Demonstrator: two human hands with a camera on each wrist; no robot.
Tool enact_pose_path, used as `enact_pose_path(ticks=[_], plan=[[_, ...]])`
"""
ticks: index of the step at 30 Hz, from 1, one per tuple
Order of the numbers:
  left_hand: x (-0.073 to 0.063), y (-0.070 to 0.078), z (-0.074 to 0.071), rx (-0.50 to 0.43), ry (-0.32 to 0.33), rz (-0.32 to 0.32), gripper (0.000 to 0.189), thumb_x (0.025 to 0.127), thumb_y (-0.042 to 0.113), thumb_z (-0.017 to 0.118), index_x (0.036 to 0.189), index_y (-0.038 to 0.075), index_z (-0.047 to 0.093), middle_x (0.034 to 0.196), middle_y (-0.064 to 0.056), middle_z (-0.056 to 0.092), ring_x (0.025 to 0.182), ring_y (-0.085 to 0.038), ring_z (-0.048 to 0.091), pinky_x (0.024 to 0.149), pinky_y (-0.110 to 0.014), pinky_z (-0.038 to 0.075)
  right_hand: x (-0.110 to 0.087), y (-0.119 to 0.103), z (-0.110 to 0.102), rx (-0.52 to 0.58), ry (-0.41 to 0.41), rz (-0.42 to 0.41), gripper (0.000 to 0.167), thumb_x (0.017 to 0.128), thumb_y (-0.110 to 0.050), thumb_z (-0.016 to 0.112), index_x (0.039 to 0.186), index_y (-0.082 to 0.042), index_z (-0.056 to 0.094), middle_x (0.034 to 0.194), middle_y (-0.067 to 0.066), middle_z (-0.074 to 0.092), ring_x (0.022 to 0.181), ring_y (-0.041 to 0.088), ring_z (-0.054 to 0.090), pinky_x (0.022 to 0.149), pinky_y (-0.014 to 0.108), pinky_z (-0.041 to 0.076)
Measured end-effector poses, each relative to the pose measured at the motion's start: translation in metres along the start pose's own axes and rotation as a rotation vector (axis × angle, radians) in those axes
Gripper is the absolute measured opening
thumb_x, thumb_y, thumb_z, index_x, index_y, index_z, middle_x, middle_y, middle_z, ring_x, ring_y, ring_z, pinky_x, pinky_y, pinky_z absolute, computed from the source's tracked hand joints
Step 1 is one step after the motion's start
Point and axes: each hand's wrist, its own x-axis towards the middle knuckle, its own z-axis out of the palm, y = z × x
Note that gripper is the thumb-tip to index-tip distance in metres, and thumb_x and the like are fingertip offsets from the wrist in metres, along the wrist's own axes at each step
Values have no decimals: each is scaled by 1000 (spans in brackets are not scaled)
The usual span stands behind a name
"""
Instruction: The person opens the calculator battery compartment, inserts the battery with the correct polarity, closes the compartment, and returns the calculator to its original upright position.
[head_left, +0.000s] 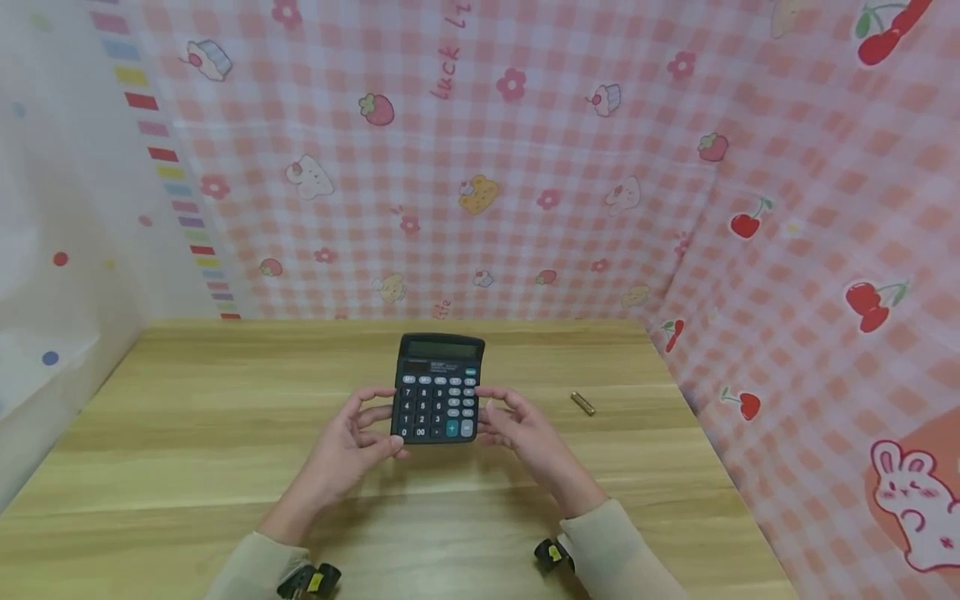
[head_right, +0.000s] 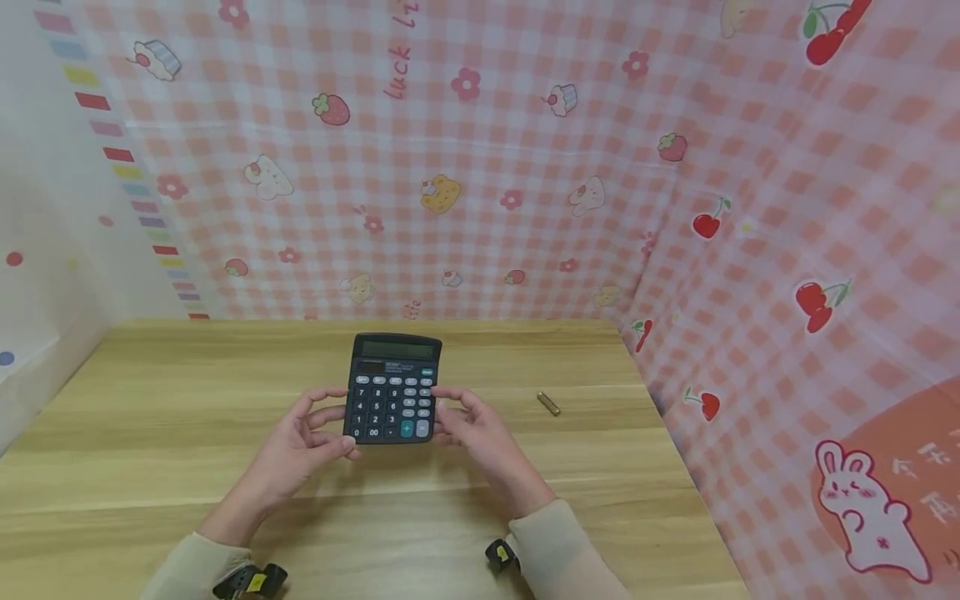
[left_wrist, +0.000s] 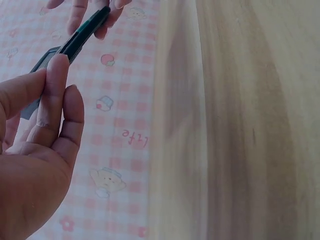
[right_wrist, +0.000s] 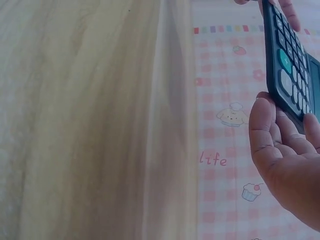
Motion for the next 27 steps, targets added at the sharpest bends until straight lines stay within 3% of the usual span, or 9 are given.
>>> enact_pose_path(ticks=[5,10,15,20,27], plan=[[0,4,2,38,2,34,81,94,-10,71,162,16,36,152,-28,59,96,-35,81,89,-33,66,1,-3,0,22,15,-8,58,115,-50,40,152,-6,51,140,28,67,115,23,73,102,38,61],[0,6,3,90,-41,83,76,95,-6,72,163,10,42,152,-30,58,99,-39,80,91,-29,64,2,-5,-2,6,29,9,82,108,-71,25,145,-3,51,137,30,69,113,27,76,102,41,62],[-1,7,3,105,-56,79,72,96,-5,72,161,11,45,154,-27,58,102,-42,79,93,-29,64,4,-7,-2,1,20,29,97,100,-82,14,139,0,50,138,33,68,115,33,76,104,44,61],[-3,7,1,124,-59,82,72,96,-6,71,161,13,46,154,-25,58,104,-44,78,96,-29,63,8,-10,-2,32,17,58,99,98,-83,7,129,0,51,138,35,66,118,36,75,105,46,60],[-6,7,-2,186,-58,110,68,97,-6,70,159,14,50,151,-25,61,99,-29,80,94,-29,63,13,-14,0,55,36,86,90,91,-91,11,103,-13,54,133,29,71,115,34,78,104,46,59]])
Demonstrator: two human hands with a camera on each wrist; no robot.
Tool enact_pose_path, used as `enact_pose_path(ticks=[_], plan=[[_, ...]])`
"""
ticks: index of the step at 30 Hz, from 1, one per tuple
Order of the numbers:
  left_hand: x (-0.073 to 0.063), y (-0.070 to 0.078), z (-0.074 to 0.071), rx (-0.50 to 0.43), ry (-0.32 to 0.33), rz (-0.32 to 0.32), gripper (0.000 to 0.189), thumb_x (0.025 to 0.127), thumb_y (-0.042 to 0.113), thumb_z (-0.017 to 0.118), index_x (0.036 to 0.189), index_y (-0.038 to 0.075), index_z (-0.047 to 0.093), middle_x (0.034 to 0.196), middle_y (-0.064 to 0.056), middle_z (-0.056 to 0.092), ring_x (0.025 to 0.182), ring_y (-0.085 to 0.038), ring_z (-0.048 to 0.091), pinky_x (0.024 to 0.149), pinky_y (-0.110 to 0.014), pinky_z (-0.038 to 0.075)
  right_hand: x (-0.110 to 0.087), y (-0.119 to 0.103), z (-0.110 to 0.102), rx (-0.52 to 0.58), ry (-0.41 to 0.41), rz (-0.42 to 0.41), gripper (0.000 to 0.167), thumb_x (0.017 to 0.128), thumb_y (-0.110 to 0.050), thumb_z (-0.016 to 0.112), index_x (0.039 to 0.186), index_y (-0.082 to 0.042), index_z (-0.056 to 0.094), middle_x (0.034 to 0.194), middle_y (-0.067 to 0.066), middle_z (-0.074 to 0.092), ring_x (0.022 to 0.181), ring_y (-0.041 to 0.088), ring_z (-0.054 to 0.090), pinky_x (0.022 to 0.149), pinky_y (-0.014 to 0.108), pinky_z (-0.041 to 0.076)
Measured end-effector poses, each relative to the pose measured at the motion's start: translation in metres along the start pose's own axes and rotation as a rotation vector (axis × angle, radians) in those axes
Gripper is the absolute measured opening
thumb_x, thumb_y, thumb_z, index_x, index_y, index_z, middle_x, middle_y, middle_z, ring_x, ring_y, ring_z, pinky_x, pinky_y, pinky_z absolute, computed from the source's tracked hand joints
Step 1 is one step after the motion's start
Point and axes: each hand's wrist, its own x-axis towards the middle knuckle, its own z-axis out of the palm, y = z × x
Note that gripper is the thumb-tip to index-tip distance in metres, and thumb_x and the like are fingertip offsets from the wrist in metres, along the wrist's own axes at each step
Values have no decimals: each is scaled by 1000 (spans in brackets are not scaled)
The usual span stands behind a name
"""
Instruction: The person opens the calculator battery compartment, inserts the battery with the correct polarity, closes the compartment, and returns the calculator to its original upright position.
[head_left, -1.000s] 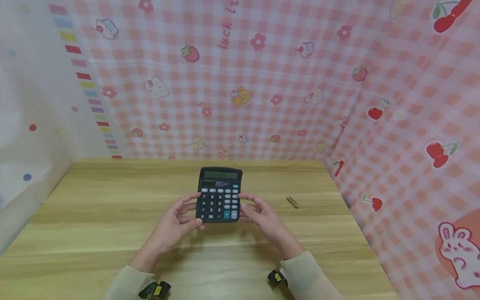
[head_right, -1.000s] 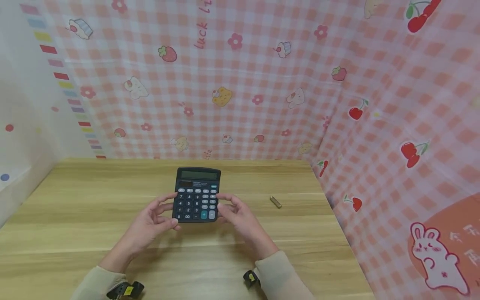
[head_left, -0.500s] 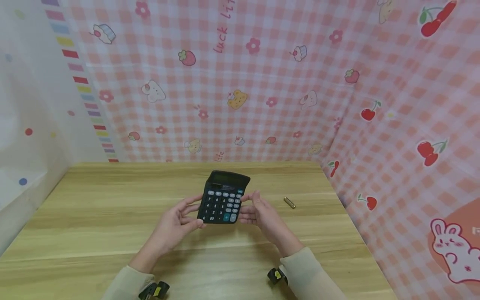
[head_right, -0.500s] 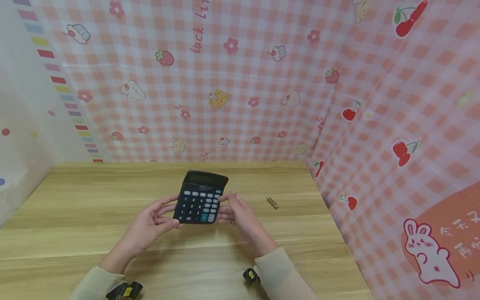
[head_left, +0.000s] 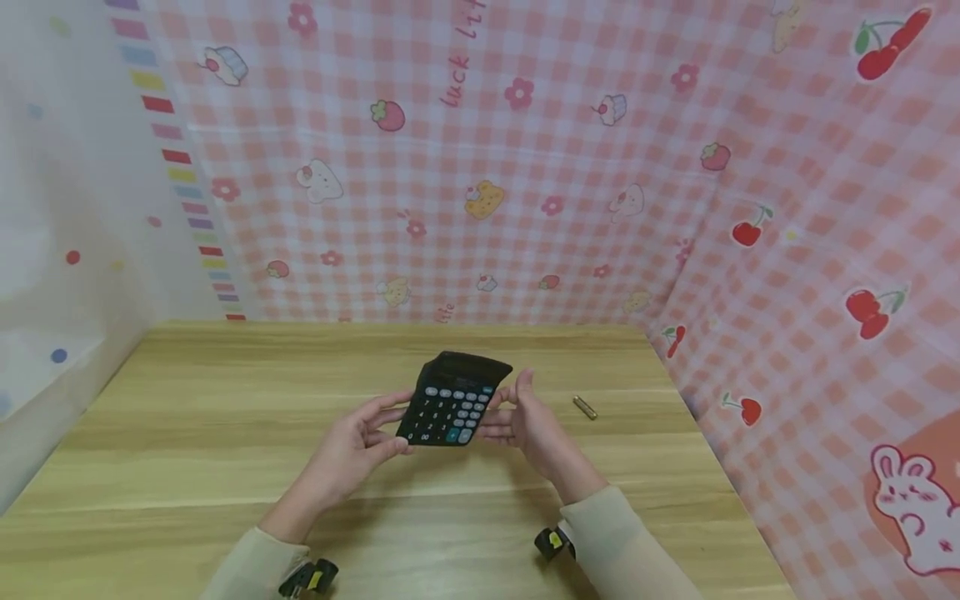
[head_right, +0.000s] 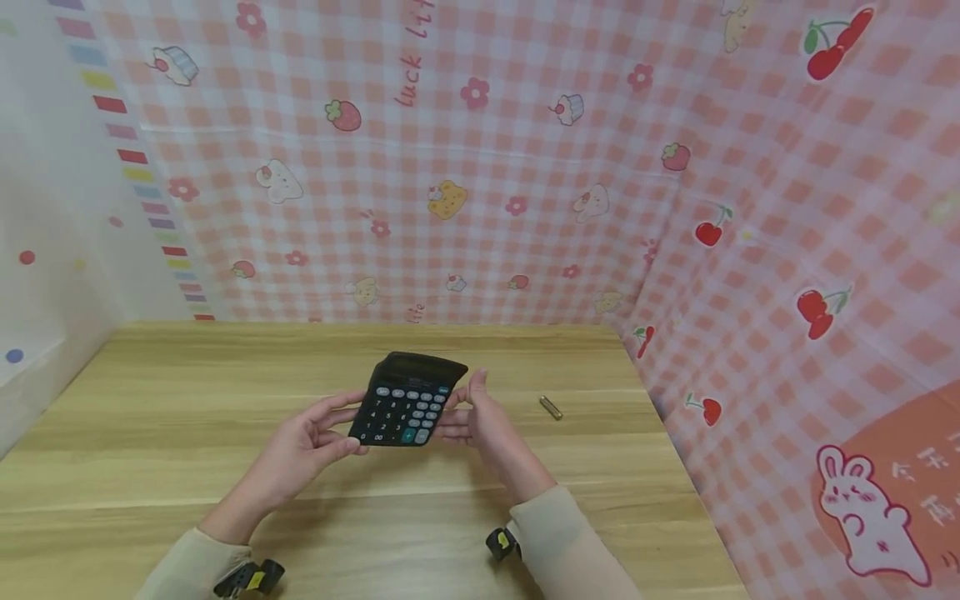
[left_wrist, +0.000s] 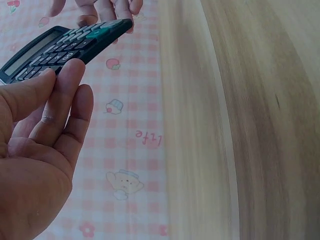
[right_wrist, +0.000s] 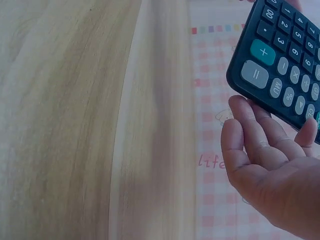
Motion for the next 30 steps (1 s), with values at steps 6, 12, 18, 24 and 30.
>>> enact_pose_path(ticks=[6,12,18,24,30], plan=[[-3,4,-1,28,-1,26,64,98,-5,70,156,14,53,149,-25,63,99,-31,79,91,-29,65,2,0,-1,2,-12,1,88,91,-92,9,94,-16,52,130,27,74,115,34,78,106,48,59],[-4,5,0,60,8,11,63,98,-4,71,155,18,56,149,-21,65,97,-25,79,89,-28,65,2,-1,-5,39,-74,30,78,101,-83,8,93,-19,50,132,25,73,118,32,77,108,49,56],[-3,7,-1,33,1,-8,63,98,-5,71,155,17,56,149,-21,65,97,-25,79,86,-29,66,2,-3,-7,82,-111,53,74,102,-83,14,93,-20,52,132,22,75,119,31,75,108,47,55],[-3,8,-1,-2,18,-6,56,99,-7,69,151,12,61,145,-21,68,98,-31,79,84,-30,66,2,-5,-7,129,-105,67,71,105,-78,20,101,-18,56,128,16,77,124,35,73,102,43,57],[-4,7,4,175,120,37,41,96,0,76,135,14,76,124,-15,79,95,-18,78,76,-22,61,2,-4,-8,160,-85,38,58,114,-58,29,109,-18,71,118,4,80,111,25,76,95,39,58]])
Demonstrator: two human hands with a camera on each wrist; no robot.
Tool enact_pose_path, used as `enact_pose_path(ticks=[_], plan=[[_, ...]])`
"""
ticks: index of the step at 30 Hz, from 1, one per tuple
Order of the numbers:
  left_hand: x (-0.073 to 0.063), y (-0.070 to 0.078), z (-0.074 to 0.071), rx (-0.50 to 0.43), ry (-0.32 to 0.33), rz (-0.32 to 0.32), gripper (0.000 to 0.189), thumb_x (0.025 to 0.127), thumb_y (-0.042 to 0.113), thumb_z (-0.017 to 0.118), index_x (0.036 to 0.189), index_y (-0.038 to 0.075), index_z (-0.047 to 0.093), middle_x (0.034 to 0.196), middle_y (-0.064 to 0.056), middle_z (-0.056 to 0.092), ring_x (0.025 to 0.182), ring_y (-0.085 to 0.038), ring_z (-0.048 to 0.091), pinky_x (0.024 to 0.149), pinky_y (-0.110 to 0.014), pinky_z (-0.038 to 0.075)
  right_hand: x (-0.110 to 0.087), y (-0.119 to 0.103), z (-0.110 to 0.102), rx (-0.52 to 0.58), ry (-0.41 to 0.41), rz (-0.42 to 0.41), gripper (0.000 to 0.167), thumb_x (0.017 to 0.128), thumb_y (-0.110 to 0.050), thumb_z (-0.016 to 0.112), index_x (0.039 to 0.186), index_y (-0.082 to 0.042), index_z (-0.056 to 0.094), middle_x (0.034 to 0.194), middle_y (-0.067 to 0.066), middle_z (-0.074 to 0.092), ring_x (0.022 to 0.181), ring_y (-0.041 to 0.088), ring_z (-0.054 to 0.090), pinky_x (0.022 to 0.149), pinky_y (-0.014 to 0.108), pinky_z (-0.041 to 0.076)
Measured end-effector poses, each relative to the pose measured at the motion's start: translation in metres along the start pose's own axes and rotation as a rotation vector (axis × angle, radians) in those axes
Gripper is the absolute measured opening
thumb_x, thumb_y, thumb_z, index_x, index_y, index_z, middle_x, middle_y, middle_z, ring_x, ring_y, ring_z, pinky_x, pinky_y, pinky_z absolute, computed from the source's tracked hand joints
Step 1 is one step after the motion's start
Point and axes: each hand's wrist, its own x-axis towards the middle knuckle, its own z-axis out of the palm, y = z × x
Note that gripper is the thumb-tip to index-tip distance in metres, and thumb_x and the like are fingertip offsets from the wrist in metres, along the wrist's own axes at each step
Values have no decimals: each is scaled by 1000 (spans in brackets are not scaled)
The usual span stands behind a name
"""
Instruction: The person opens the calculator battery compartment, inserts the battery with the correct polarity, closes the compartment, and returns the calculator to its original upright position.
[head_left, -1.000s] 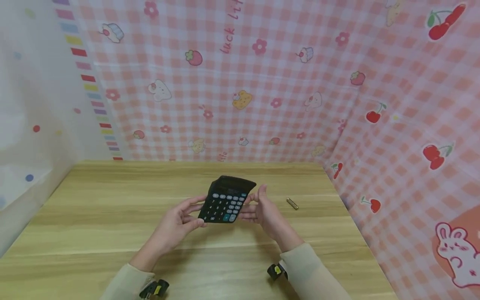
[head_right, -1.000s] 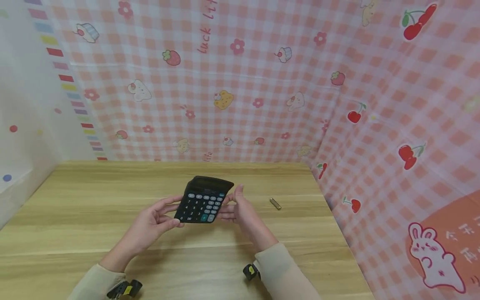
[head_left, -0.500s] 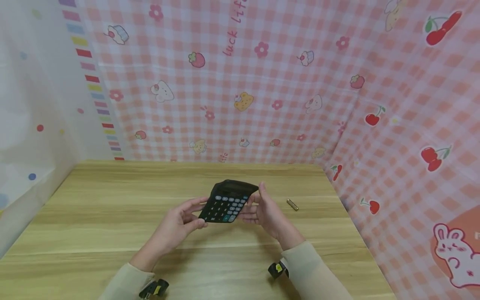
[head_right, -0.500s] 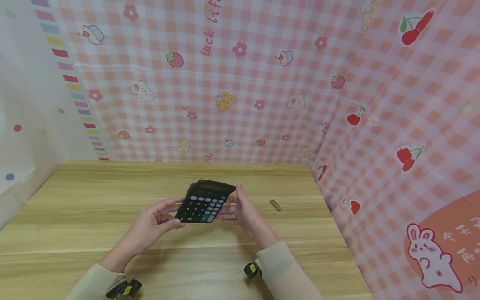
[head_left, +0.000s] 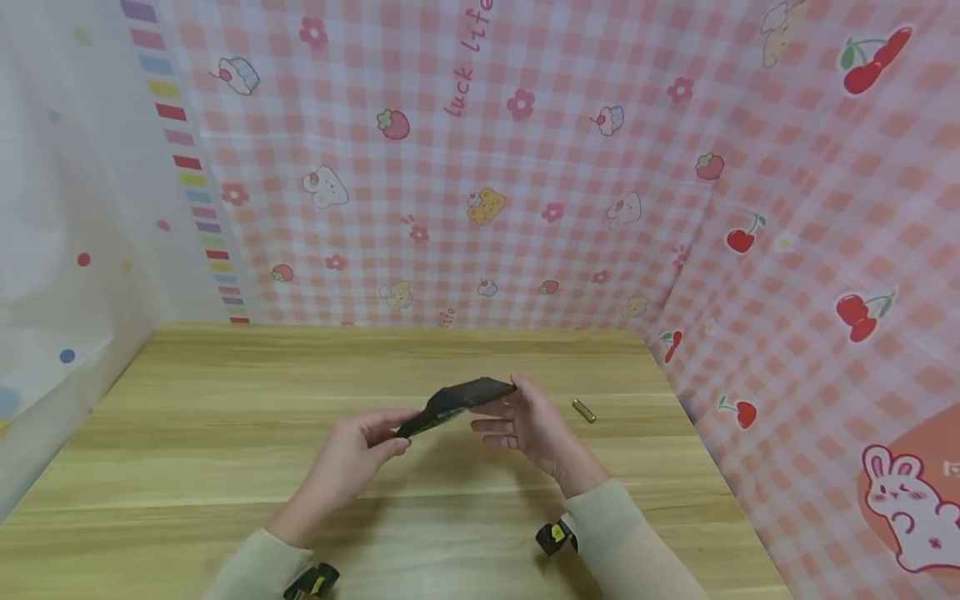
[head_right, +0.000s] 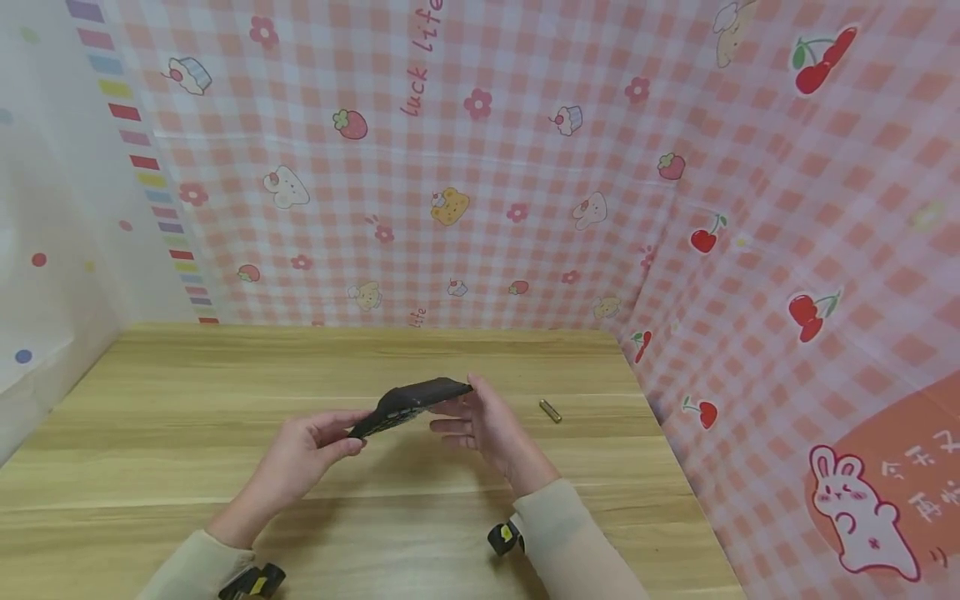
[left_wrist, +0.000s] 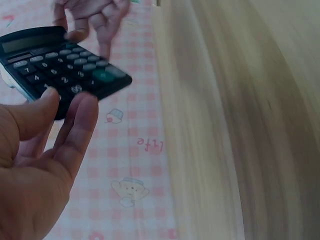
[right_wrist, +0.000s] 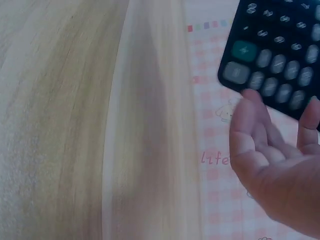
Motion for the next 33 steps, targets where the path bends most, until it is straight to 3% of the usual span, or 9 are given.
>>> enact_pose_path(ticks=[4,7,12,18,22,26,27,30,33], plan=[[-1,-3,1,106,62,-1,38,96,3,78,131,16,78,123,-10,80,102,-19,78,79,-22,61,0,2,0,-16,67,-6,49,116,-46,37,102,-20,76,97,-2,80,95,18,73,92,37,57],[0,-6,-1,100,78,-17,40,96,4,78,134,14,76,130,-9,78,112,-24,78,88,-25,63,1,4,0,-64,124,1,43,116,-40,44,108,-13,76,91,-4,77,89,15,71,92,37,56],[2,-8,-6,59,100,-50,44,97,9,78,140,14,72,135,-5,76,123,-27,74,94,-26,62,4,6,2,-158,190,10,42,115,-34,49,122,0,74,100,-1,75,89,14,72,90,35,58],[2,-8,-7,37,115,-85,49,94,7,81,142,17,71,140,-7,74,113,-28,76,78,-21,60,8,9,6,-196,251,6,39,113,-29,55,121,6,73,110,7,73,89,15,73,77,30,61],[2,-9,-6,13,71,-101,60,90,8,86,146,20,67,141,-12,72,104,-24,76,75,-23,60,10,9,9,-213,281,7,38,114,-28,54,117,5,73,115,10,71,89,15,72,74,29,60],[2,-10,-4,-6,-27,-125,85,82,14,94,156,27,56,140,-20,66,97,-23,74,77,-33,62,10,11,11,-253,304,12,37,114,-26,54,119,5,73,125,14,72,96,16,72,78,31,60],[2,-11,-3,12,-57,-113,93,79,16,96,159,28,52,145,-22,62,99,-25,74,80,-36,63,11,11,12,-262,305,12,37,113,-26,55,121,5,73,128,16,72,98,17,72,80,32,61],[2,-12,1,121,-121,-61,115,70,23,102,166,29,39,166,-25,40,127,-42,65,100,-56,59,10,12,18,-293,294,-3,39,113,-26,54,127,7,72,131,20,73,102,18,73,88,37,64],[2,-12,5,253,-136,-31,131,64,30,106,170,31,29,176,-22,18,143,-52,50,111,-65,50,11,13,23,-305,261,-26,38,114,-22,53,126,9,72,125,22,75,100,18,75,92,41,65]])
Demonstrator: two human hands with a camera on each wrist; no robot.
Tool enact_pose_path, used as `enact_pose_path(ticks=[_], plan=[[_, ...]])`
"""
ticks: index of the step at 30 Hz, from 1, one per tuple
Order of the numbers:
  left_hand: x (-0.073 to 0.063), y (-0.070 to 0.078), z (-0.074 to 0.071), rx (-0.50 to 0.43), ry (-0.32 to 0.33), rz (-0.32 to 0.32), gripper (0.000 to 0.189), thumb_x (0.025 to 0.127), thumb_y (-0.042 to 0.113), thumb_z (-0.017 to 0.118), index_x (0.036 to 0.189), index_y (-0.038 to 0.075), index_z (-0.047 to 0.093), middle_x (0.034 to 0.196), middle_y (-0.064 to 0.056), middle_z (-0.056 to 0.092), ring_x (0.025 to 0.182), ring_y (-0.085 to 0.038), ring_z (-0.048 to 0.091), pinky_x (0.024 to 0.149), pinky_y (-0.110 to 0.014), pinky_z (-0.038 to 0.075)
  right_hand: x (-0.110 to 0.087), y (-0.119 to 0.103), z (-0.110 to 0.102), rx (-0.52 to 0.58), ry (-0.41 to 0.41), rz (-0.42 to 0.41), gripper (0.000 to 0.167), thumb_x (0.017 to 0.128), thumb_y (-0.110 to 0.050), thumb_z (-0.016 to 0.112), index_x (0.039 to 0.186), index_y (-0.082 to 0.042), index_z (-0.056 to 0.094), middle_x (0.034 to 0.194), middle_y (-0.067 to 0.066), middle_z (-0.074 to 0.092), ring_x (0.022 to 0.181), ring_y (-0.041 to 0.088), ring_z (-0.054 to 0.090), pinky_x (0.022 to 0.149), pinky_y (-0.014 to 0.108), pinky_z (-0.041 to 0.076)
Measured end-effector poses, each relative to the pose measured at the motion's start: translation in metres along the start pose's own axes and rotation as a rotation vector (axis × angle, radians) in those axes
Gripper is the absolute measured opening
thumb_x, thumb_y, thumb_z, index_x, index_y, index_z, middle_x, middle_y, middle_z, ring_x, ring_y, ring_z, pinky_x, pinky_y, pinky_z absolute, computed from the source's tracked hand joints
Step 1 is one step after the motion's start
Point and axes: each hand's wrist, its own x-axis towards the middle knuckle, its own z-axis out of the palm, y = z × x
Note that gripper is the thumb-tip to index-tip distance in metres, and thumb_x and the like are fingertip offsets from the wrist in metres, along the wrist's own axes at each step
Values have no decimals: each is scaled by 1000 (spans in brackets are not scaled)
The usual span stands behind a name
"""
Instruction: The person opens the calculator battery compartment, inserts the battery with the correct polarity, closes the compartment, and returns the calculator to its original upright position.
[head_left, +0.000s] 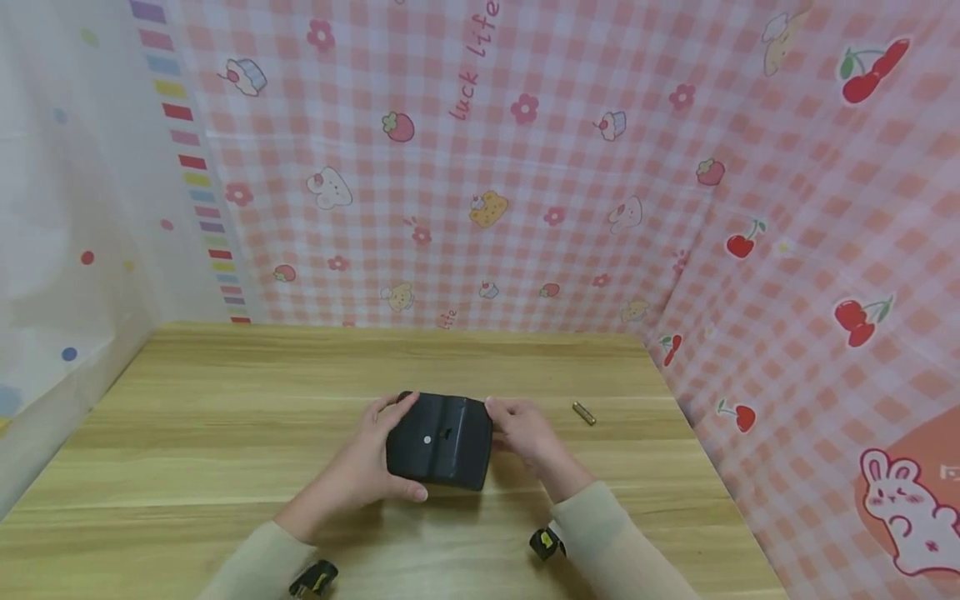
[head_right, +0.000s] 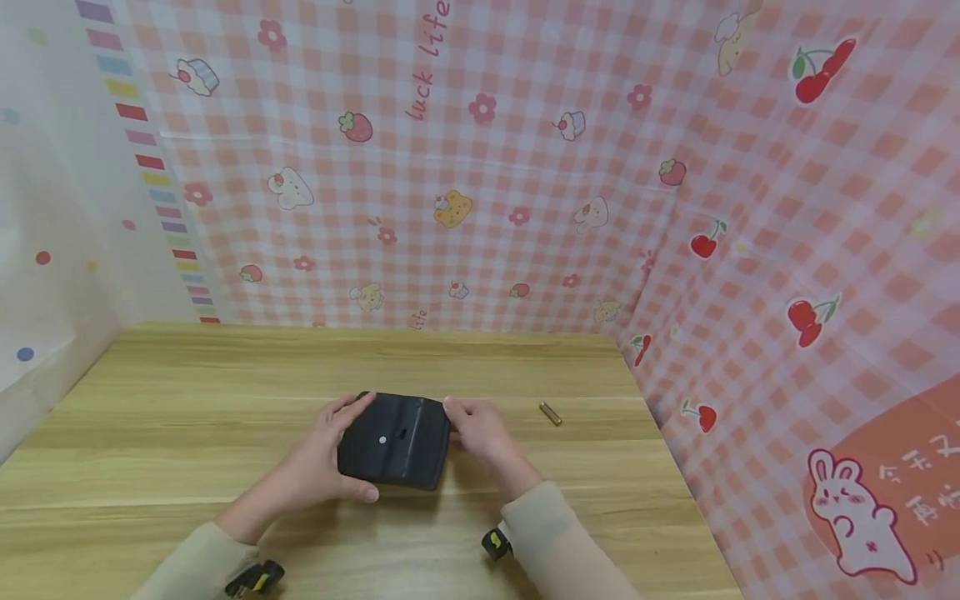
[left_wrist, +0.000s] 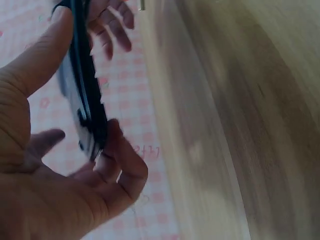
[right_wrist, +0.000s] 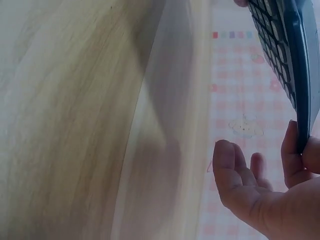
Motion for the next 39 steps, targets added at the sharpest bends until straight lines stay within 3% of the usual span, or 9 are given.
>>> enact_pose_path(ticks=[4,8,14,18,23,31,39], plan=[[0,1,5,102,-11,-17,142,59,34,108,172,32,21,174,-21,14,128,-48,60,103,-60,55,-2,-1,6,-21,-62,-35,36,114,-19,51,120,10,72,120,21,76,101,20,76,95,43,65],[1,0,8,183,-45,34,142,59,39,107,172,26,23,175,-16,19,123,-42,64,98,-56,57,-5,-1,7,-72,-107,-38,38,115,-20,48,122,8,72,127,22,75,113,25,75,101,46,62],[5,-6,9,395,-51,166,134,58,58,102,167,18,36,167,-11,43,142,-43,52,113,-68,46,-5,5,6,-121,-117,16,40,116,-24,49,131,6,70,137,22,71,123,30,72,108,49,58],[7,-11,10,519,-12,286,132,58,66,97,164,13,41,159,-12,53,146,-38,50,120,-66,39,-3,8,5,-119,-138,31,38,116,-24,47,121,5,72,137,20,71,124,27,70,109,49,58],[9,-14,11,565,16,362,131,57,68,96,162,12,43,157,-10,56,141,-33,56,117,-61,42,-1,9,4,-120,-141,21,36,116,-23,48,114,3,72,139,20,70,131,32,67,108,51,58],[11,-14,7,600,32,381,132,54,70,96,161,13,43,157,-8,56,137,-33,57,111,-58,44,-4,6,3,-267,-86,9,49,114,-39,51,145,-4,66,154,19,60,143,39,55,119,63,45],[13,-13,3,608,57,398,132,53,71,96,160,12,46,155,-7,57,137,-31,57,111,-57,43,-5,3,3,-308,-47,-72,44,114,-39,51,128,-4,74,140,15,68,133,31,58,115,59,47]])
